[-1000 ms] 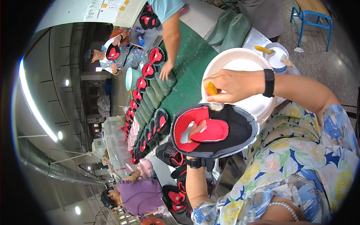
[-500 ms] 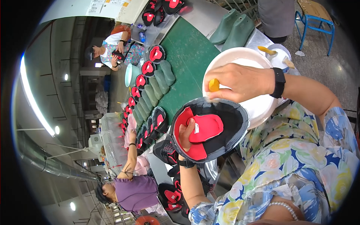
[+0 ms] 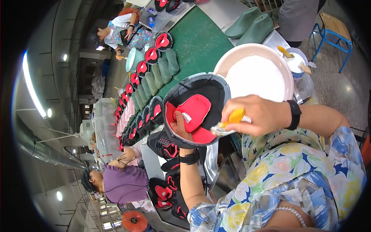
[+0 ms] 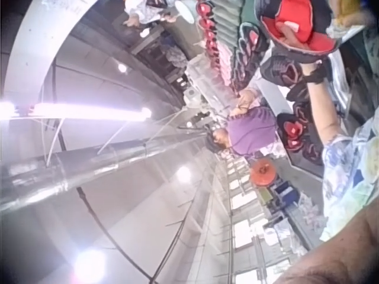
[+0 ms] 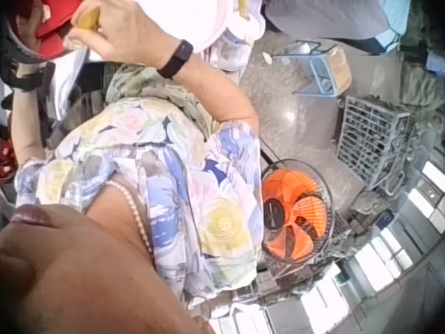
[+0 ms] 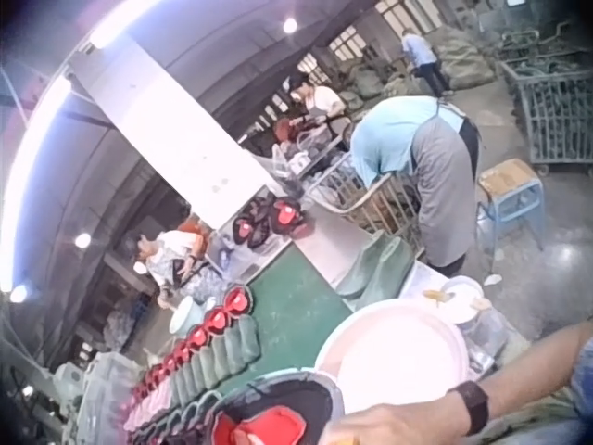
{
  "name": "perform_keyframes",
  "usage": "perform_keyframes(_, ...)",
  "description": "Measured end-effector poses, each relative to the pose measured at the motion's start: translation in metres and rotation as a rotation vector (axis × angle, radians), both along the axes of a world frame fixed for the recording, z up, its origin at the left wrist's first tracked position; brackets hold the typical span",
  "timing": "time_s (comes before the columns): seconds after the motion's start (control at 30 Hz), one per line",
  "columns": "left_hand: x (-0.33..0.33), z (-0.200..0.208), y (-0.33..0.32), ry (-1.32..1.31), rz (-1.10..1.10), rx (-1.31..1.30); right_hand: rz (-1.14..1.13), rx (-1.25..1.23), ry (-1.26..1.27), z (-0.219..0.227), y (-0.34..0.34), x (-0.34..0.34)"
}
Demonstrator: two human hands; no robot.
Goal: Applying glue to the interior edges of shoe uppers using a brush on an assembly line.
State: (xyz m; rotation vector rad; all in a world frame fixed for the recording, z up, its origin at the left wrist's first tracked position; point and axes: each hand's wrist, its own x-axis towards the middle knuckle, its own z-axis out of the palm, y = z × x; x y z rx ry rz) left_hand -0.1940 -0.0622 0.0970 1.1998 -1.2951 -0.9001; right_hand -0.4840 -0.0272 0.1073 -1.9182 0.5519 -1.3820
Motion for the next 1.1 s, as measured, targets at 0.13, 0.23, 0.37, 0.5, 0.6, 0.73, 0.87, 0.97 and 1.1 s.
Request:
perform_keyframes(0.13,0.028,-0.023,-0.012,0.126,0.089,0.007,-0.17,0.057,0.181,-0.011,-0.027,-0.014)
perform_keyframes(0.23,0.078,-0.06,-0.043,0.268,0.166,0.014,-0.351,0.169,0.056,-0.021,-0.046,-0.036)
perform_keyframes(0.37,0.149,-0.131,-0.09,0.37,0.407,0.163,-0.379,0.278,0.118,-0.027,-0.05,-0.046)
perform_keyframes(0.5,0.194,-0.175,-0.16,0.472,0.273,0.027,-0.361,0.343,0.159,-0.03,-0.044,-0.043)
perform_keyframes(0.6,0.213,-0.191,-0.204,0.546,0.34,-0.048,-0.368,0.532,0.175,-0.034,-0.046,-0.044)
perform_keyframes(0.73,0.249,-0.191,-0.222,-0.81,0.595,0.342,-0.37,0.629,0.212,-0.048,-0.049,-0.05)
perform_keyframes(0.87,0.278,-0.169,-0.2,-1.24,0.526,0.508,-0.387,0.717,0.213,-0.059,-0.047,-0.054)
perform_keyframes(0.97,0.303,-0.13,-0.166,-1.329,0.647,-0.004,-0.376,0.741,0.239,-0.063,-0.045,-0.062)
perform_keyframes(1.1,0.326,-0.101,-0.056,-1.492,0.38,0.315,-0.371,0.726,0.221,-0.061,-0.048,-0.071)
